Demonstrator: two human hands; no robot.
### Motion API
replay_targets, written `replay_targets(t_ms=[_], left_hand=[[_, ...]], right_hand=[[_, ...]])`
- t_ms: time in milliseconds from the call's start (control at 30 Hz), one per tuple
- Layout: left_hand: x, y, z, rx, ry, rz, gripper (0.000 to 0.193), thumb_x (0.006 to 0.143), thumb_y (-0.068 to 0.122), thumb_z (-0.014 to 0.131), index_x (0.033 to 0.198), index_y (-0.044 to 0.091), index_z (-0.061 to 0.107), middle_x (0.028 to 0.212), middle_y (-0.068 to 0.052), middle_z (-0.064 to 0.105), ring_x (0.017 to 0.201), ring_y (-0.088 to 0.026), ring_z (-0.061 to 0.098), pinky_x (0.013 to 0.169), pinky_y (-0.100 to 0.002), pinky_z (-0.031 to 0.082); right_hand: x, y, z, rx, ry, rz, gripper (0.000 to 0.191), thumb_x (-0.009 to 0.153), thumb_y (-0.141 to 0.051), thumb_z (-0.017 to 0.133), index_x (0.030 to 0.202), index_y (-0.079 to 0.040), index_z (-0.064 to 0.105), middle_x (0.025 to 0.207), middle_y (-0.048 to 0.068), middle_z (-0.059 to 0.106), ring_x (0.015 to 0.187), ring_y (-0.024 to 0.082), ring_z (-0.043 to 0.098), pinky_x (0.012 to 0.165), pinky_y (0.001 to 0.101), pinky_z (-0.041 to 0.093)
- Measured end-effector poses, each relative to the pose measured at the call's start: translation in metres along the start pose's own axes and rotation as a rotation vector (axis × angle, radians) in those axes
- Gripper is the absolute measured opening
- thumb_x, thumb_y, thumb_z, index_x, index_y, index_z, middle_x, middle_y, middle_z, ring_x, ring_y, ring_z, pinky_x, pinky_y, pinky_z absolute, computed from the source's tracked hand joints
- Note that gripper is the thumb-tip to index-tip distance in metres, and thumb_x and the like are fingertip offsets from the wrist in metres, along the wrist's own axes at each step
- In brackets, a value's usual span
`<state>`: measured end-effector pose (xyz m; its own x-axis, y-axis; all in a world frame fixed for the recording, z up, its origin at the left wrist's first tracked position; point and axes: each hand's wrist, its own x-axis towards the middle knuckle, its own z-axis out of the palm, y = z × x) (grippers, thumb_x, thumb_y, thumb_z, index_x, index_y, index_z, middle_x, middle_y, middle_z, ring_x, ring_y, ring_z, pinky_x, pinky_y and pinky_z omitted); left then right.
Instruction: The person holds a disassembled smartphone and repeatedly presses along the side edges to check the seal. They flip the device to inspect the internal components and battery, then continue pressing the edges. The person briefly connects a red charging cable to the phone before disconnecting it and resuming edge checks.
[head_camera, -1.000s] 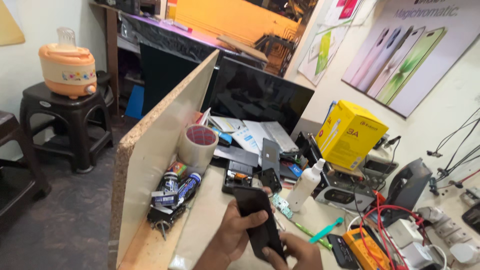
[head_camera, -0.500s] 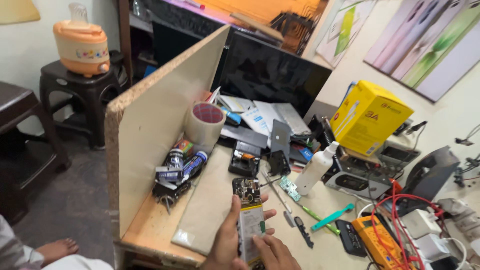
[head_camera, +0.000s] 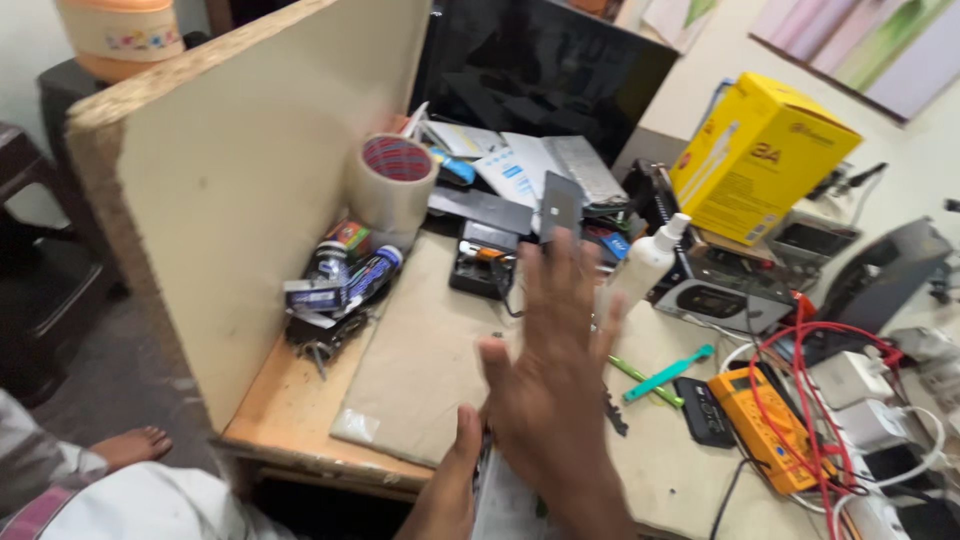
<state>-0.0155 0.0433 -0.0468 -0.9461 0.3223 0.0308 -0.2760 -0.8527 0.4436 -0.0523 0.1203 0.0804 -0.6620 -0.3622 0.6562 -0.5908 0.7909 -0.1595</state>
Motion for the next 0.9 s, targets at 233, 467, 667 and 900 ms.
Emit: replay_targets(t_ms=[233, 467, 667, 900], left_hand=[[0.022, -0.036, -0.051, -0.148, -0.005, 0.023, 0.079, 0.097, 0.060, 0.038, 0.156, 0.008, 0.035, 0.160, -0.015, 0.045, 0.144, -0.026, 0.044, 0.116, -0.040, 0.035], [0.028, -0.053, -0.065, -0.101, 0.044, 0.016, 0.082, 0.095, 0.061, 0.039, 0.156, 0.007, 0.036, 0.159, -0.016, 0.045, 0.145, -0.026, 0.044, 0.117, -0.040, 0.034], [0.024, -0.035, -0.055, -0.007, 0.075, 0.020, 0.083, 0.094, 0.063, 0.040, 0.155, 0.006, 0.037, 0.159, -0.016, 0.045, 0.145, -0.026, 0.043, 0.118, -0.040, 0.033], [0.017, -0.032, -0.020, 0.100, -0.071, -0.096, 0.086, 0.093, 0.064, 0.042, 0.154, 0.004, 0.038, 0.159, -0.017, 0.045, 0.146, -0.026, 0.043, 0.118, -0.040, 0.032]], right_hand=[[0.007, -0.005, 0.015, -0.070, -0.084, 0.011, 0.071, 0.105, -0.056, 0.034, 0.159, -0.010, 0.038, 0.169, 0.019, 0.027, 0.159, 0.037, 0.017, 0.122, 0.0638, 0.002], [0.003, -0.004, 0.010, -0.108, -0.090, 0.023, 0.071, 0.104, -0.058, 0.033, 0.156, -0.010, 0.042, 0.163, 0.020, 0.036, 0.155, 0.038, 0.025, 0.121, 0.0627, 0.006], [0.006, -0.001, 0.008, 0.202, -0.093, 0.096, 0.068, 0.106, -0.055, 0.031, 0.153, -0.008, 0.046, 0.159, 0.017, 0.047, 0.153, 0.034, 0.034, 0.123, 0.0533, 0.015], [-0.047, 0.068, -0.043, 0.859, -0.328, 0.525, 0.060, 0.092, -0.036, 0.066, 0.141, -0.002, 0.058, 0.136, 0.019, 0.068, 0.128, 0.029, 0.063, 0.106, 0.0402, 0.049]])
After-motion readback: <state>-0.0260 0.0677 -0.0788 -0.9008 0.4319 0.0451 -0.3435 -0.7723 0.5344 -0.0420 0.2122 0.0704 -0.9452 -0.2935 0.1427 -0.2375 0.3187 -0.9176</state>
